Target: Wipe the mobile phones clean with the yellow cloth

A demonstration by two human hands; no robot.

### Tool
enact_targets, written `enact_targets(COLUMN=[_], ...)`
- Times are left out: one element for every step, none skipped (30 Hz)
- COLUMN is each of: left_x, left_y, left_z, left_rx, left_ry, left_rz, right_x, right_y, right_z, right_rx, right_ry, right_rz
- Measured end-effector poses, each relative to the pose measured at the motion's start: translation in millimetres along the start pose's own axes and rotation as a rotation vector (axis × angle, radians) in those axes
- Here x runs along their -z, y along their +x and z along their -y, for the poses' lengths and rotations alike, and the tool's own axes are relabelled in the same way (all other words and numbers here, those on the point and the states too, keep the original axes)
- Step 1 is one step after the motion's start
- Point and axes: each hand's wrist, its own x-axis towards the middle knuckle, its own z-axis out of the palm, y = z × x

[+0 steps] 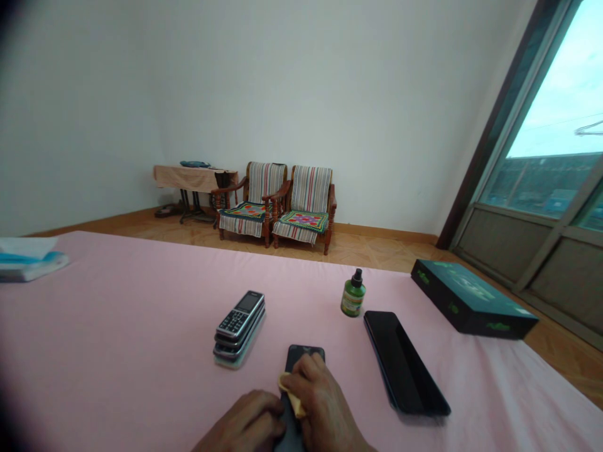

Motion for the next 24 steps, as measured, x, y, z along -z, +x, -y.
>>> enact_targets(left_x=[0.9,2.0,3.3,4.7,6.2,7.7,9.1,10.3,11.1,11.4,11.4,10.9,10.0,8.7,7.3,5.7,3.9,2.3,0.7,-0.8,-2.0,-2.9,-3.6,-4.0], left_y=[1,1,2,2,2,3,3,3,3,3,3,2,2,1,0,-1,-2,-4,-5,-6,-7,-7,-6,-6], left_z=[-1,-2,-4,-5,-6,-8,-9,-10,-11,-11,-11,-10,-9,-8,-5,-3,0,3,6,8,10,12,13,13], left_rx=[0.009,0.019,0.029,0.04,0.051,0.061,0.07,0.079,0.085,0.088,0.084,0.08,0.072,0.062,0.052,0.042,0.029,0.018,0.007,0.001,0.0,0.003,0.006,0.007], left_ry=[-0.012,-0.029,-0.05,-0.072,-0.094,-0.115,-0.136,-0.154,-0.171,-0.185,-0.198,-0.211,-0.223,-0.233,-0.24,-0.24,-0.233,-0.219,-0.198,-0.173,-0.149,-0.125,-0.106,-0.091], left_rz=[0.008,0.011,0.009,0.002,-0.004,-0.01,-0.015,-0.023,-0.036,-0.05,-0.06,-0.067,-0.072,-0.081,-0.087,-0.096,-0.109,-0.107,-0.106,-0.094,-0.079,-0.068,-0.051,-0.039], right_x=[0,0,0,0,-1,-1,-1,-1,0,0,1,1,1,1,0,-2,-3,-6,-8,-11,-15,-18,-22,-25], right_y=[-1,-1,-2,-3,-3,-5,-6,-7,-9,-10,-12,-13,-14,-15,-16,-17,-19,-20,-21,-23,-25,-26,-28,-29], right_z=[2,4,6,7,8,9,10,10,11,11,10,10,9,9,8,7,5,4,3,1,-1,-3,-5,-8], right_rx=[-0.002,-0.009,-0.023,-0.04,-0.06,-0.077,-0.088,-0.095,-0.099,-0.103,-0.104,-0.099,-0.089,-0.072,-0.053,-0.034,-0.017,0.002,0.022,0.042,0.065,0.088,0.107,0.127], right_ry=[-0.003,-0.01,-0.017,-0.022,-0.024,-0.021,-0.016,-0.012,-0.011,-0.014,-0.019,-0.027,-0.037,-0.047,-0.059,-0.07,-0.082,-0.096,-0.114,-0.137,-0.163,-0.196,-0.232,-0.268], right_rz=[0.007,0.019,0.033,0.05,0.063,0.074,0.084,0.09,0.098,0.109,0.123,0.136,0.144,0.149,0.15,0.148,0.145,0.141,0.135,0.124,0.107,0.083,0.054,0.031])
